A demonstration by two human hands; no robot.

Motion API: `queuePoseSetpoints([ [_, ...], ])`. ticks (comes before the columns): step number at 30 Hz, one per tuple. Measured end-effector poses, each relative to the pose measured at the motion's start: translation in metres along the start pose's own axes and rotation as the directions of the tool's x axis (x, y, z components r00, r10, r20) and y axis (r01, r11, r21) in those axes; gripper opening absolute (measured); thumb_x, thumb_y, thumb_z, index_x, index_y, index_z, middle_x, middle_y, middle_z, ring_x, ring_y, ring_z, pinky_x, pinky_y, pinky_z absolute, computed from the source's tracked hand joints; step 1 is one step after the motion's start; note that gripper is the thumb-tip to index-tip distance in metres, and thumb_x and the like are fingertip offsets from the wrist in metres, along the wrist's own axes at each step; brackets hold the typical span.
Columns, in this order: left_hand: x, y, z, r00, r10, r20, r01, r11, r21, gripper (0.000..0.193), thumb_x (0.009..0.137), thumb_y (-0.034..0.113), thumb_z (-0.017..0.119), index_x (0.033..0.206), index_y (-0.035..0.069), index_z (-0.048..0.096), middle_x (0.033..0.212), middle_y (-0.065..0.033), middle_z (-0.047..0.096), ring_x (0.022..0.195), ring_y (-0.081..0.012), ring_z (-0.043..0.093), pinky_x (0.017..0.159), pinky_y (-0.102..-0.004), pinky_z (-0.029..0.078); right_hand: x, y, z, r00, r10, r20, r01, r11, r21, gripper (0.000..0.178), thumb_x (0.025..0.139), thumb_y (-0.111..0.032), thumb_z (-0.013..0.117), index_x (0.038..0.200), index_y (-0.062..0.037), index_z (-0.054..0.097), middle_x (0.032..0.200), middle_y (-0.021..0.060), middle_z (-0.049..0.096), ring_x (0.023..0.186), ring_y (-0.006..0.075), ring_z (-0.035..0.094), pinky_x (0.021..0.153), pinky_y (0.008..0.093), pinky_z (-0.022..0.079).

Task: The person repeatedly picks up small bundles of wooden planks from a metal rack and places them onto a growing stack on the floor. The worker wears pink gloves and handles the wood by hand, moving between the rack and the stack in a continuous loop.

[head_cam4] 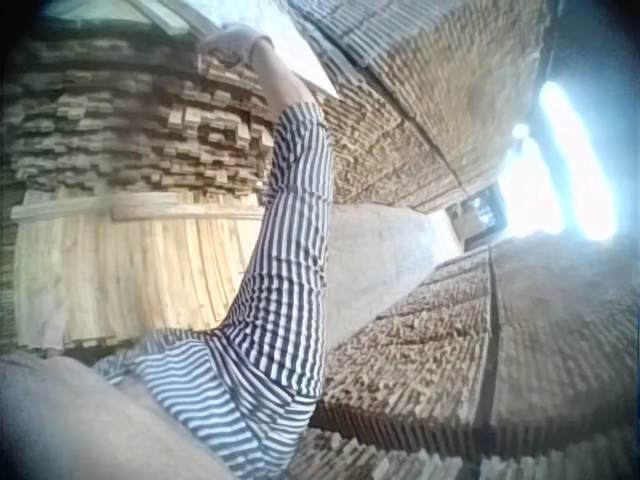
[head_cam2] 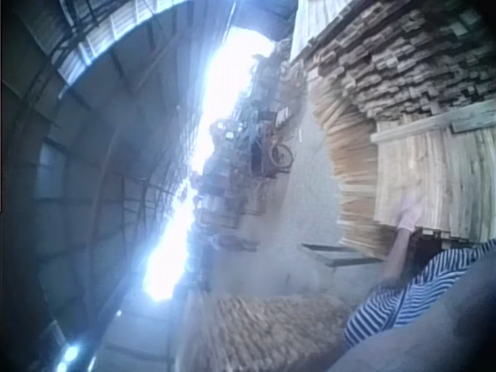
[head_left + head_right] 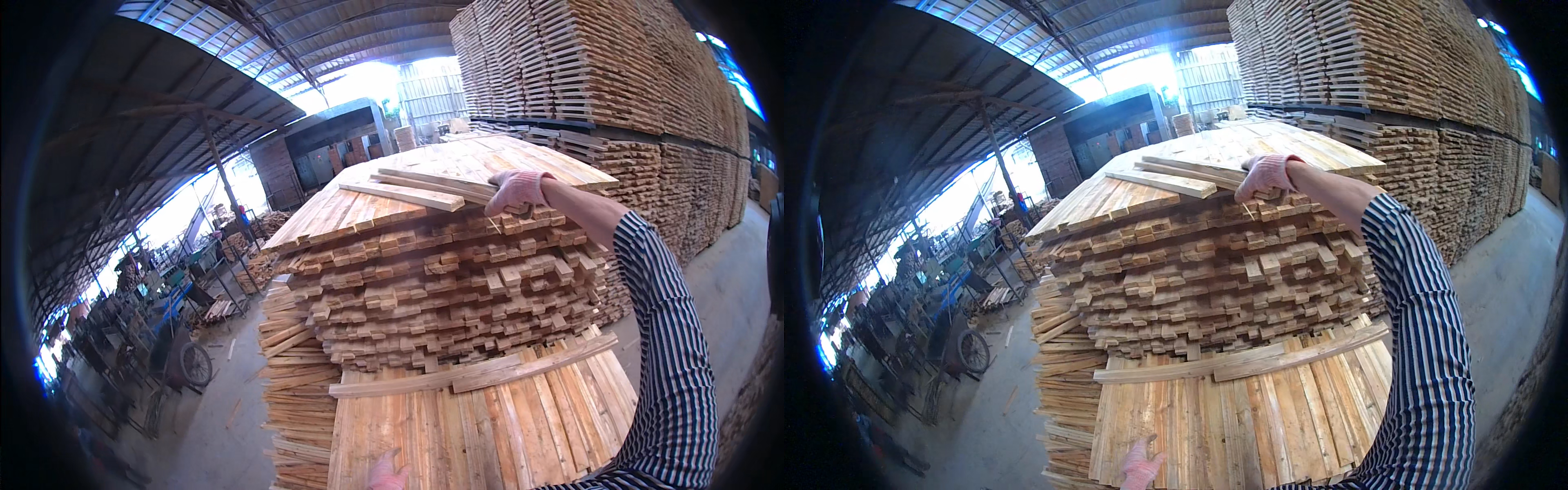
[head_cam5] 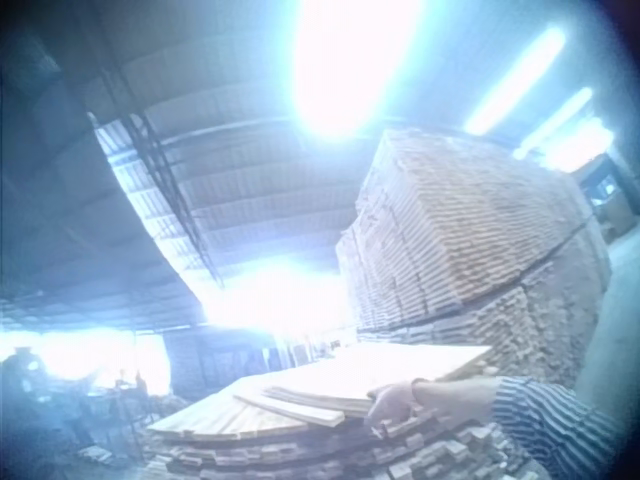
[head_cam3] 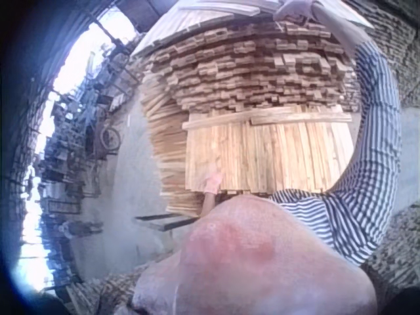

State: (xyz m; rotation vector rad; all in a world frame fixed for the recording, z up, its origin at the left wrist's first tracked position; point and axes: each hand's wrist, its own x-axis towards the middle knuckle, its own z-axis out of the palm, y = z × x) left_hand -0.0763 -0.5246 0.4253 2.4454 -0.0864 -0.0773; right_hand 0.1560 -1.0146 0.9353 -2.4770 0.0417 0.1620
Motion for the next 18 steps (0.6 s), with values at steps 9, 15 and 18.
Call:
queuePoseSetpoints([
  [9, 0.007, 0.105, -0.037, 0.944, 0.266, -0.193, -0.304, 0.93, -0.208, 0.058, 0.092, 0.031, 0.072, 0.142, 0.008, 0.053, 0.139, -0.019, 0.058, 0.131, -0.0354, 0.053, 0.11, -0.0428, 0.043, -0.11, 0.09, 0.111, 0.951, -0.157, -0.266, 0.283, 0.791, 0.542, 0.092, 0.077, -0.029, 0.076, 0.154, -0.0003, 0.035, 0.103, 0.006, 0.061, 0.075, 0.0119, 0.058, 0.061, 0.0244, 0.051],
  [15, 0.04, 0.17, -0.006, 0.921, 0.224, -0.319, -0.373, 0.267, -0.889, 0.086, 0.086, 0.037, 0.078, 0.152, -0.001, 0.035, 0.145, -0.0207, 0.053, 0.134, -0.0314, 0.051, 0.112, -0.0428, 0.043, -0.18, 0.218, 0.262, 0.94, -0.208, -0.27, 0.289, 0.907, 0.307, 0.107, 0.066, -0.031, 0.088, 0.154, -0.0024, 0.034, 0.124, 0.0134, 0.063, 0.103, 0.0263, 0.066, 0.085, 0.0359, 0.057],
  [18, 0.049, 0.135, 0.028, 0.947, 0.012, -0.32, -0.32, 0.068, -0.945, 0.093, 0.081, 0.044, 0.082, 0.149, 0.0, 0.037, 0.137, -0.018, 0.056, 0.127, -0.0306, 0.056, 0.107, -0.0462, 0.047, -0.227, 0.238, 0.336, 0.974, -0.213, -0.075, 0.223, 0.961, 0.165, 0.103, 0.061, -0.03, 0.094, 0.149, -0.0125, 0.044, 0.128, 0.0149, 0.065, 0.112, 0.0287, 0.066, 0.097, 0.0407, 0.054],
])
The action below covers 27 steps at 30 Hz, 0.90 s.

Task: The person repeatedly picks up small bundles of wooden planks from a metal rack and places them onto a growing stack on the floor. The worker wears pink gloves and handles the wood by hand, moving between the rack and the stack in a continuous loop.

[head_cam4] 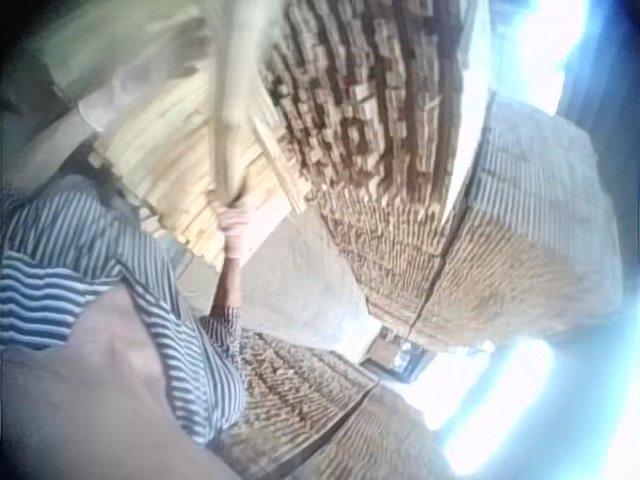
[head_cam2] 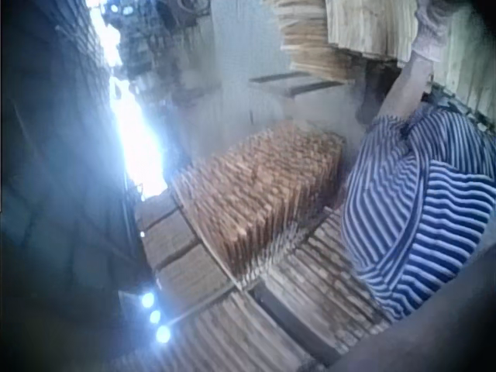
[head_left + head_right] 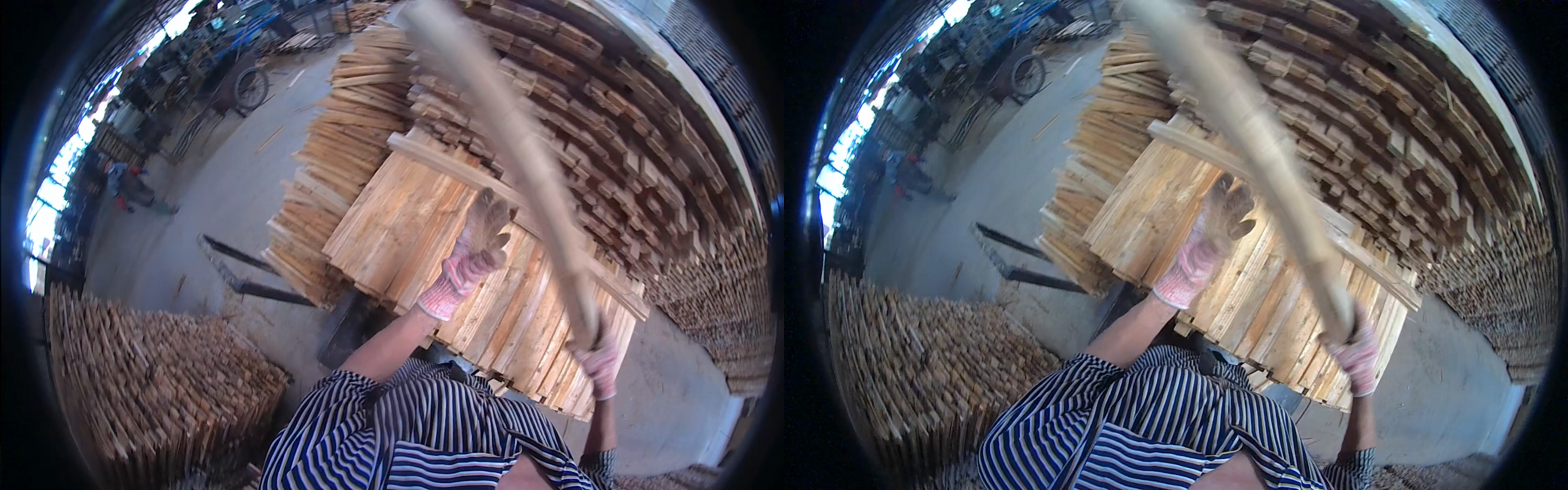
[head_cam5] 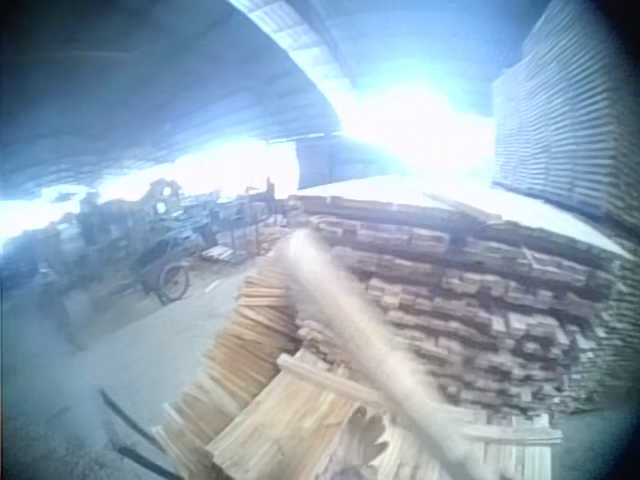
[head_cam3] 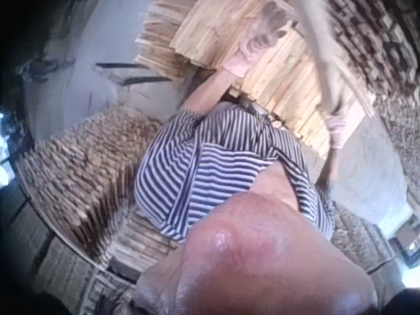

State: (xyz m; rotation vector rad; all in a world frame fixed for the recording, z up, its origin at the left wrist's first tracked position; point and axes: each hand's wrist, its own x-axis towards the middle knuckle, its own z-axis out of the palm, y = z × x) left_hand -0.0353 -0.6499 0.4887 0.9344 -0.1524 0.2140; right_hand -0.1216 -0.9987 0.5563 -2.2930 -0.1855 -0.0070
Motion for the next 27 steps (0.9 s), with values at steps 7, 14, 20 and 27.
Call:
queuePoseSetpoints([
  [7, -0.086, 0.0, -0.082, 0.658, -0.445, -0.608, 0.392, 0.891, -0.228, 0.074, 0.088, 0.054, 0.074, 0.138, 0.004, 0.054, 0.128, -0.0126, 0.063, 0.119, -0.0248, 0.06, 0.104, -0.0396, 0.05, -0.013, 0.013, 0.093, 0.863, -0.002, 0.506, 0.24, 0.882, -0.406, 0.072, 0.074, -0.032, 0.084, 0.139, -0.0236, 0.053, 0.112, 0.013, 0.068, 0.102, 0.0324, 0.068, 0.087, 0.0415, 0.055],
  [14, -0.092, 0.028, -0.154, 0.558, -0.551, -0.62, 0.744, 0.001, 0.668, 0.091, 0.091, 0.072, 0.05, 0.144, -0.002, 0.05, 0.142, -0.0203, 0.056, 0.122, -0.039, 0.058, 0.106, -0.0459, 0.043, 0.01, 0.045, 0.145, 0.885, -0.087, 0.457, 0.327, 0.815, -0.478, 0.077, 0.068, -0.027, 0.086, 0.138, -0.0193, 0.054, 0.125, 0.0172, 0.061, 0.117, 0.0378, 0.058, 0.1, 0.0459, 0.049],
  [20, -0.069, 0.062, -0.14, 0.975, -0.083, 0.205, -0.209, -0.649, 0.732, 0.044, 0.088, 0.03, 0.063, 0.129, 0.015, 0.06, 0.114, -0.011, 0.066, 0.108, -0.0297, 0.064, 0.096, -0.0486, 0.046, 0.015, 0.044, 0.145, 0.905, 0.003, 0.426, 0.227, 0.842, -0.49, 0.078, 0.065, -0.026, 0.087, 0.137, -0.0194, 0.056, 0.131, 0.0194, 0.058, 0.12, 0.0401, 0.055, 0.102, 0.0475, 0.048],
  [27, -0.024, 0.068, -0.2, 0.798, -0.597, 0.083, -0.438, -0.48, 0.76, 0.038, 0.08, 0.011, 0.066, 0.117, 0.015, 0.065, 0.111, -0.01, 0.07, 0.097, -0.0296, 0.07, 0.08, -0.0444, 0.056, 0.006, 0.036, 0.152, 0.895, 0.094, 0.437, 0.173, 0.828, -0.533, 0.068, 0.07, -0.033, 0.085, 0.128, -0.0103, 0.06, 0.123, 0.0207, 0.061, 0.118, 0.0395, 0.058, 0.1, 0.0481, 0.049],
])
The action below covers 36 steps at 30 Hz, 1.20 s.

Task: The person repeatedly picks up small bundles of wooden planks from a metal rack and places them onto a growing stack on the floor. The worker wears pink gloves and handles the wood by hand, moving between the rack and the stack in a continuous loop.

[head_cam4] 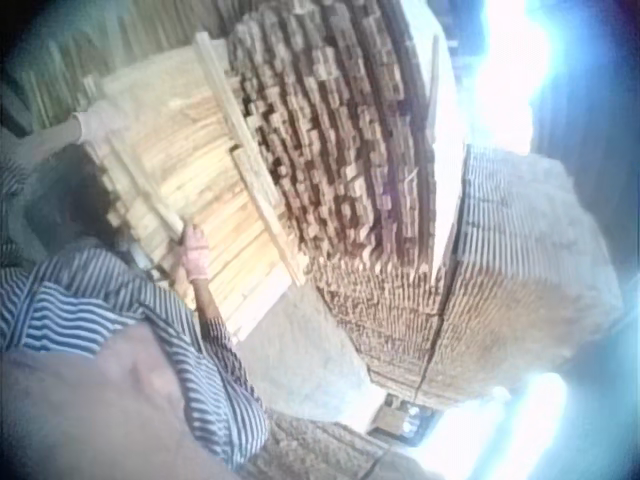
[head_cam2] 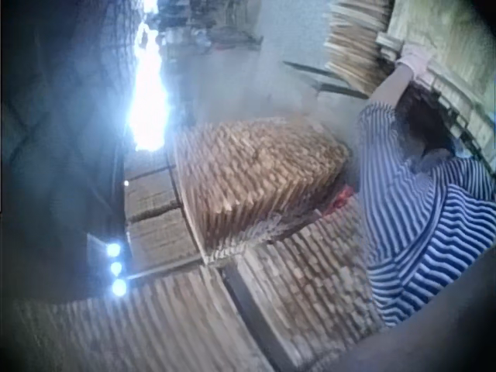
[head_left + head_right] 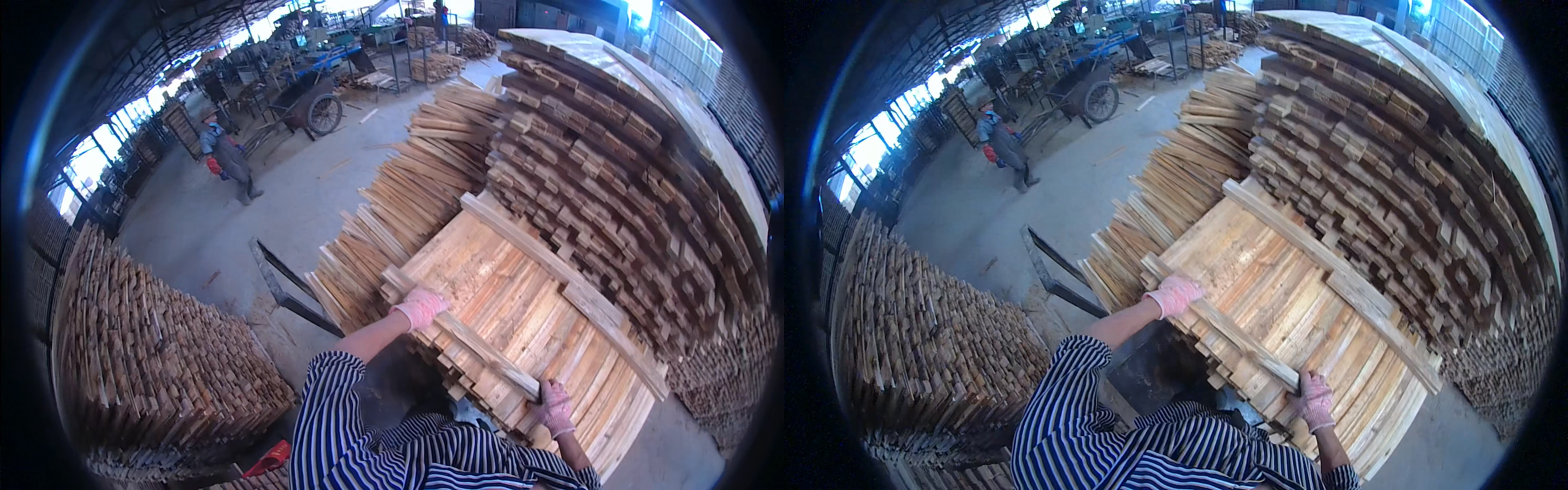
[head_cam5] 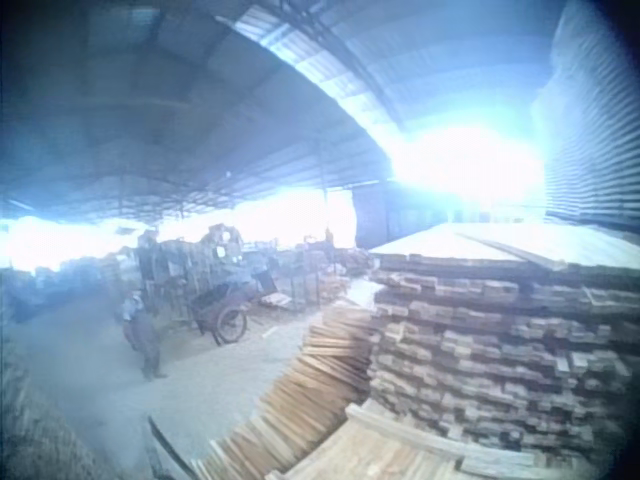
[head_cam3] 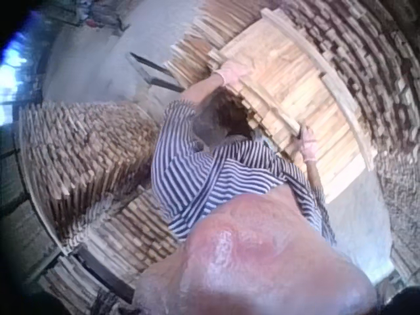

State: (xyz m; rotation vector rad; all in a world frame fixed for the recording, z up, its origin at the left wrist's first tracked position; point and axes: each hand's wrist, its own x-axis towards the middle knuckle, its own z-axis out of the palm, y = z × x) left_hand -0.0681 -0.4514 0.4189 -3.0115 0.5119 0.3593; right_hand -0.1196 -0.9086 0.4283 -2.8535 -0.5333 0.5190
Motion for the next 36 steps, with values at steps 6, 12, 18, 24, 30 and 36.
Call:
queuePoseSetpoints([
  [6, -0.018, 0.002, 0.026, 0.993, 0.0, -0.118, -0.005, 0.999, -0.04, 0.04, 0.088, 0.019, 0.062, 0.128, 0.021, 0.059, 0.104, -0.0093, 0.07, 0.095, -0.029, 0.07, 0.078, -0.0461, 0.055, 0.007, -0.02, -0.055, 0.965, -0.087, 0.246, 0.106, 0.992, -0.065, 0.08, 0.074, -0.052, 0.08, 0.137, -0.0113, 0.051, 0.122, 0.0205, 0.063, 0.116, 0.0403, 0.06, 0.098, 0.0474, 0.051],
  [12, -0.002, 0.021, 0.005, 0.99, -0.123, 0.076, 0.13, 0.986, -0.104, 0.028, 0.09, 0.013, 0.056, 0.117, 0.021, 0.062, 0.111, -0.0094, 0.068, 0.107, -0.0312, 0.067, 0.093, -0.0455, 0.052, 0.039, -0.045, -0.087, 0.88, -0.445, -0.167, 0.464, 0.88, 0.105, 0.08, 0.085, -0.054, 0.071, 0.145, -0.0079, 0.045, 0.133, 0.0244, 0.055, 0.122, 0.0415, 0.056, 0.1, 0.0476, 0.051],
  [18, 0.002, 0.009, 0.018, 0.99, -0.112, -0.085, 0.104, 0.99, -0.096, 0.031, 0.087, 0.008, 0.059, 0.115, 0.022, 0.062, 0.11, -0.0051, 0.067, 0.108, -0.0264, 0.066, 0.108, -0.063, 0.03, 0.086, -0.125, -0.047, 0.861, -0.508, 0.022, 0.492, 0.844, 0.215, 0.069, 0.09, -0.044, 0.069, 0.145, -0.0101, 0.046, 0.13, 0.0212, 0.057, 0.118, 0.0395, 0.058, 0.099, 0.0452, 0.05],
  [24, -0.004, 0.009, 0.006, 0.98, -0.167, 0.109, 0.177, 0.98, -0.09, 0.039, 0.085, 0.018, 0.066, 0.123, 0.025, 0.061, 0.118, -0.0023, 0.065, 0.121, -0.0246, 0.059, 0.114, -0.0613, 0.025, 0.093, -0.212, -0.045, 0.775, -0.627, 0.073, 0.512, 0.692, 0.509, 0.062, 0.091, -0.038, 0.07, 0.143, -0.0105, 0.05, 0.123, 0.0197, 0.062, 0.114, 0.0388, 0.061, 0.097, 0.0446, 0.051],
  [30, -0.016, -0.014, 0.026, 0.989, -0.14, -0.041, 0.133, 0.98, -0.147, 0.064, 0.079, 0.049, 0.07, 0.135, 0.023, 0.054, 0.14, -0.0071, 0.051, 0.138, -0.0323, 0.039, 0.117, -0.0661, 0.015, 0.16, -0.281, -0.028, 0.854, -0.484, -0.194, 0.514, 0.723, 0.462, 0.059, 0.087, -0.032, 0.076, 0.138, -0.0104, 0.056, 0.127, 0.0193, 0.063, 0.119, 0.0365, 0.061, 0.104, 0.0433, 0.048],
  [36, -0.155, -0.112, 0.072, 0.77, -0.622, -0.144, 0.447, 0.687, -0.573, 0.092, 0.08, 0.059, 0.071, 0.153, 0.013, 0.04, 0.161, -0.0203, 0.03, 0.153, -0.0423, 0.015, 0.124, -0.0575, 0.007, 0.253, -0.287, -0.009, 0.939, -0.157, -0.307, 0.23, 0.948, 0.22, 0.059, 0.089, -0.034, 0.075, 0.139, -0.0095, 0.055, 0.135, 0.0196, 0.057, 0.123, 0.0373, 0.058, 0.104, 0.0431, 0.047],
])
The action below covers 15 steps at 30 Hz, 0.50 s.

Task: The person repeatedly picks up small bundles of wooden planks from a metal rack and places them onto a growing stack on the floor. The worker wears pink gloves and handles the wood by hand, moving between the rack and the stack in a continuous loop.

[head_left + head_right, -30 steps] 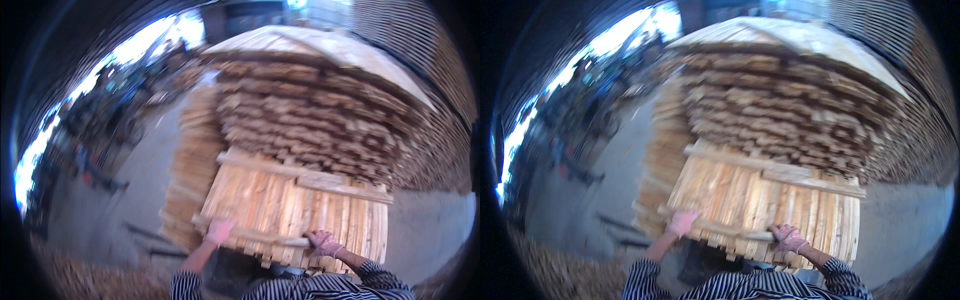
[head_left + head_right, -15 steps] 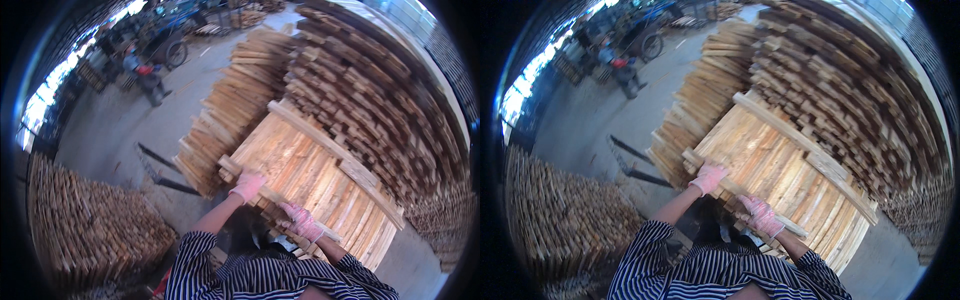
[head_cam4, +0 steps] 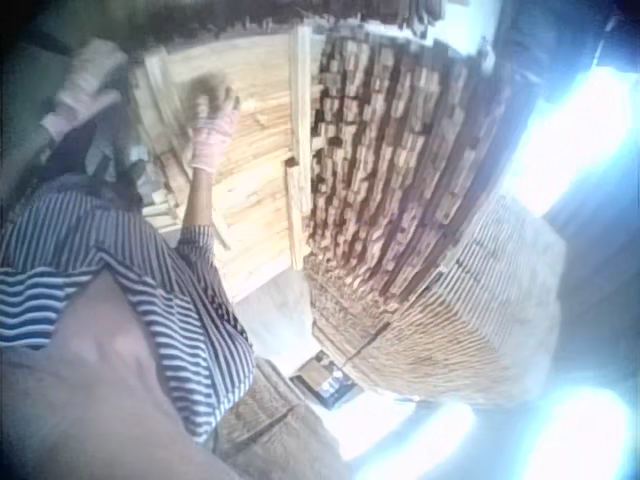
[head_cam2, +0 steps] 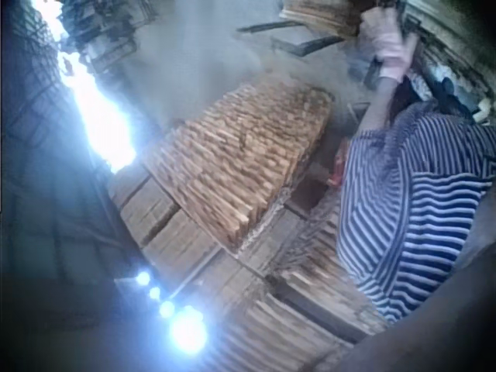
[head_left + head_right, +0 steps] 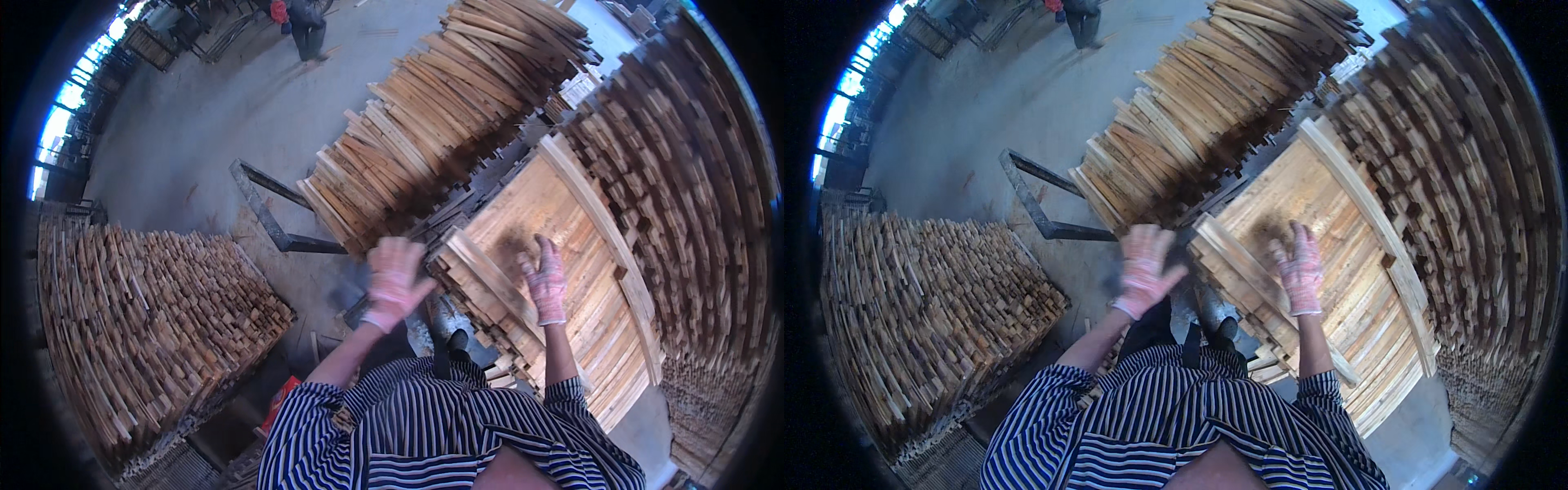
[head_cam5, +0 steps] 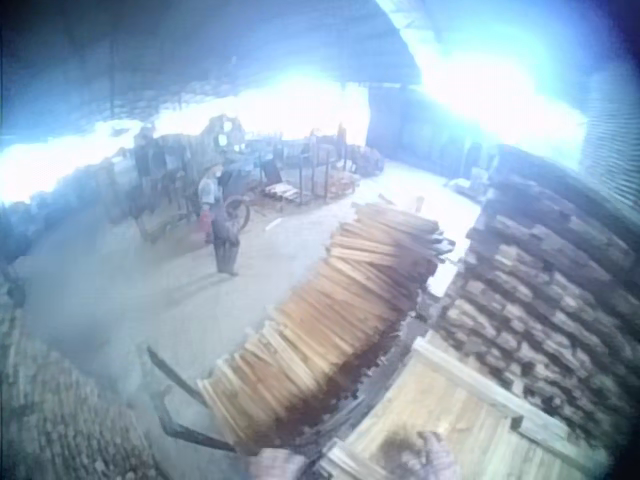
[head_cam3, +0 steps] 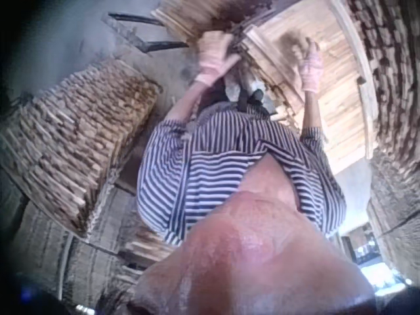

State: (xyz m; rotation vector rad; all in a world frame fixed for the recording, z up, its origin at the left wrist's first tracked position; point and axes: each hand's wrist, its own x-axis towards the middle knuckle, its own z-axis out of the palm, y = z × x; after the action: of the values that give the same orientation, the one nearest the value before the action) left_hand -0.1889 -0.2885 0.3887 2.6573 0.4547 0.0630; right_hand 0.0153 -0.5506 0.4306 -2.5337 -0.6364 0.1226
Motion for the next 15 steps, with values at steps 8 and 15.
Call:
queuePoseSetpoints([
  [8, -0.017, -0.305, -0.021, 0.583, -0.778, -0.232, 0.798, 0.602, -0.012, 0.102, 0.078, 0.066, 0.073, 0.154, 0.009, 0.035, 0.157, -0.0272, 0.034, 0.147, -0.0453, 0.029, 0.121, -0.0518, 0.028, 0.026, -0.015, 0.044, 0.913, 0.317, 0.257, -0.203, 0.899, -0.387, 0.075, 0.09, -0.05, 0.069, 0.147, -0.0068, 0.046, 0.149, 0.0264, 0.045, 0.138, 0.0416, 0.046, 0.113, 0.0464, 0.041],
  [15, 0.031, -0.414, -0.004, 0.362, -0.932, 0.008, 0.906, 0.35, -0.238, 0.117, 0.073, 0.071, 0.076, 0.151, -0.004, 0.032, 0.149, -0.0299, 0.045, 0.138, -0.04, 0.046, 0.113, -0.0435, 0.038, 0.115, -0.159, 0.057, 0.952, 0.044, 0.302, -0.044, 0.999, -0.008, 0.095, 0.087, -0.077, 0.052, 0.15, -0.0068, 0.043, 0.151, 0.0199, 0.046, 0.135, 0.0372, 0.051, 0.11, 0.0468, 0.046],
])
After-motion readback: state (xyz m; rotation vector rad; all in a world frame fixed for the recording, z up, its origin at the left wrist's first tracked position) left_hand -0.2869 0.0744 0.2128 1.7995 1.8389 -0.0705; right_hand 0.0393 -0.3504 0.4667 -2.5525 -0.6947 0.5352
